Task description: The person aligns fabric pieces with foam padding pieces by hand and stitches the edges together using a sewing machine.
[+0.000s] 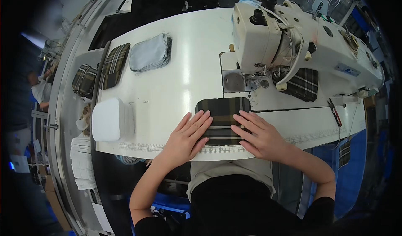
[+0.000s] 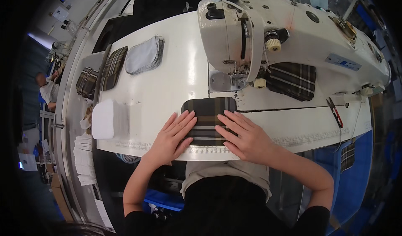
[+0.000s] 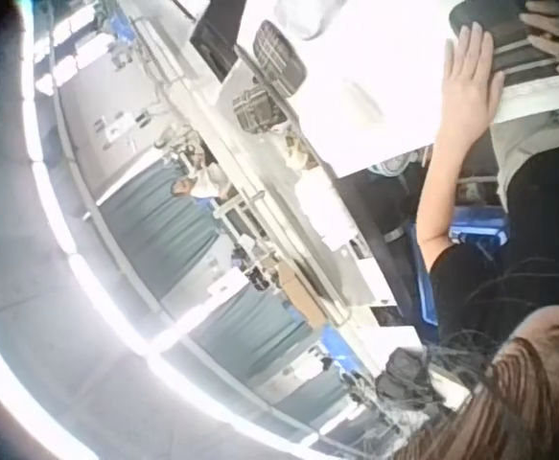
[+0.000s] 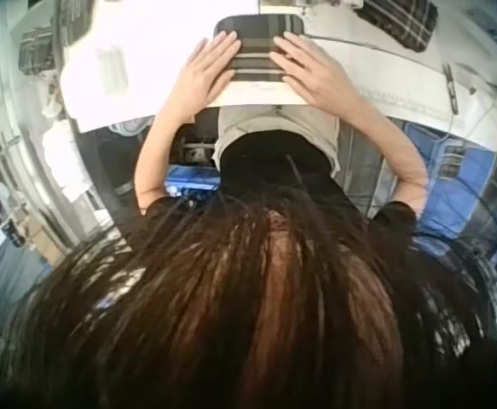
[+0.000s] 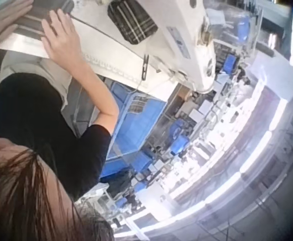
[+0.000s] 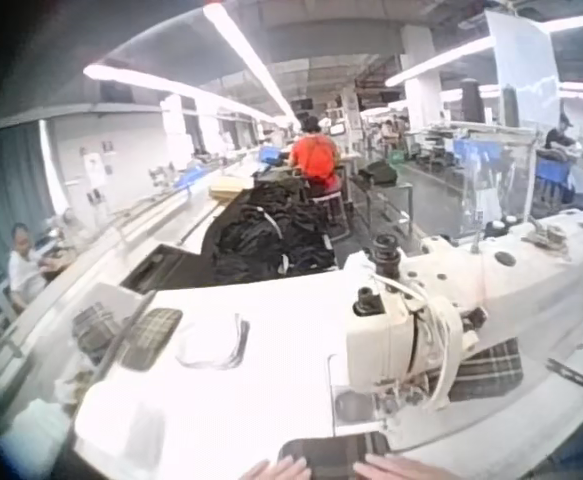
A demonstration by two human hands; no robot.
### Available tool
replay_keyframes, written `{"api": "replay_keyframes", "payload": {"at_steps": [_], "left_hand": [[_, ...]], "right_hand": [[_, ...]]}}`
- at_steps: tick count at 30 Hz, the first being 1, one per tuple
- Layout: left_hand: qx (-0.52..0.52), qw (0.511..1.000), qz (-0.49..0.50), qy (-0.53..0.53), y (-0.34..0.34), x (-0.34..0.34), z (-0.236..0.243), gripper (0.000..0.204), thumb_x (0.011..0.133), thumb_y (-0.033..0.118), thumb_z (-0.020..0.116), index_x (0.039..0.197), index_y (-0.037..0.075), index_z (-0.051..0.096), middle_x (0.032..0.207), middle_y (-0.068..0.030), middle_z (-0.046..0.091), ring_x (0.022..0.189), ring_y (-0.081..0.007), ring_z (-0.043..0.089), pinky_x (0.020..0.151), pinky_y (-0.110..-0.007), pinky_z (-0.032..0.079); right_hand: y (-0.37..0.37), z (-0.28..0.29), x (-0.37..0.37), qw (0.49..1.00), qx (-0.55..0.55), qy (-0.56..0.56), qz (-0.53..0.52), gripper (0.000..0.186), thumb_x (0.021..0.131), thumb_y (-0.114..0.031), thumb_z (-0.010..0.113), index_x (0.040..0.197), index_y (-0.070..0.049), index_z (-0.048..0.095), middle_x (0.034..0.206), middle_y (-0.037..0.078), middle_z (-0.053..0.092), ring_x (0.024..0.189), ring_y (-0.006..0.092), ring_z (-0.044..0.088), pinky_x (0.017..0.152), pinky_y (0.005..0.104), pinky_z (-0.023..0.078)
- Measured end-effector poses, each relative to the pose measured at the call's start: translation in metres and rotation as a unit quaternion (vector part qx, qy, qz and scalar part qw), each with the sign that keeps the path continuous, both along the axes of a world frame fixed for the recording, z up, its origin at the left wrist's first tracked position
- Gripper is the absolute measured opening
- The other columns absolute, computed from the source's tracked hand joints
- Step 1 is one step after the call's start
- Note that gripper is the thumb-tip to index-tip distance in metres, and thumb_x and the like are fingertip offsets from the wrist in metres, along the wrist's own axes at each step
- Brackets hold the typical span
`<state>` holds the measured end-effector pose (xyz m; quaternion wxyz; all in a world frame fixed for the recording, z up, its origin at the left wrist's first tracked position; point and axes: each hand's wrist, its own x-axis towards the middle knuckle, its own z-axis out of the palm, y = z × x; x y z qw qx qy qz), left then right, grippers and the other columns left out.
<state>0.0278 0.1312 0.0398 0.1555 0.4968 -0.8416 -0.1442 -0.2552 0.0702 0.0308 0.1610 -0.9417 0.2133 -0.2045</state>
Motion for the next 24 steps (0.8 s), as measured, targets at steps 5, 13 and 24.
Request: {"api": "replay_keyframes", "payload": {"at_steps": [5, 13, 24], "left_hand": [[-0.033, 0.998, 0.04, 0.039, 0.012, 0.028, 0.026, 0.041, 0.092, 0.008, 0.067, 0.132, 0.004, 0.062, 0.145, -0.0123, 0.054, 0.133, -0.0298, 0.052, 0.112, -0.044, 0.041], [-0.108, 0.914, 0.389, 0.029, 0.061, 0.17, 0.088, 0.014, 0.086, -0.001, 0.071, 0.099, 0.001, 0.071, 0.099, -0.0085, 0.065, 0.087, -0.0214, 0.064, 0.074, -0.033, 0.053], [-0.01, 0.943, 0.33, 0.044, 0.056, 0.205, 0.071, 0.013, 0.083, 0.002, 0.072, 0.094, 0.001, 0.064, 0.086, -0.0086, 0.063, 0.072, -0.0229, 0.065, 0.067, -0.034, 0.054]], "right_hand": [[-0.003, -0.003, 0.008, 1.0, 0.011, 0.003, 0.021, 0.043, 0.089, -0.014, 0.068, 0.129, -0.001, 0.061, 0.144, 0.019, 0.051, 0.137, 0.0365, 0.045, 0.115, 0.0495, 0.039], [-0.008, 0.006, 0.023, 0.999, -0.04, 0.008, 0.028, 0.05, 0.081, -0.013, 0.074, 0.128, 0.0, 0.062, 0.141, 0.022, 0.052, 0.133, 0.0388, 0.049, 0.112, 0.0508, 0.041], [-0.025, 0.034, 0.175, 0.963, -0.129, -0.122, 0.203, 0.042, 0.086, -0.021, 0.072, 0.118, 0.004, 0.064, 0.126, 0.015, 0.062, 0.12, 0.0275, 0.057, 0.106, 0.0431, 0.045]]}}
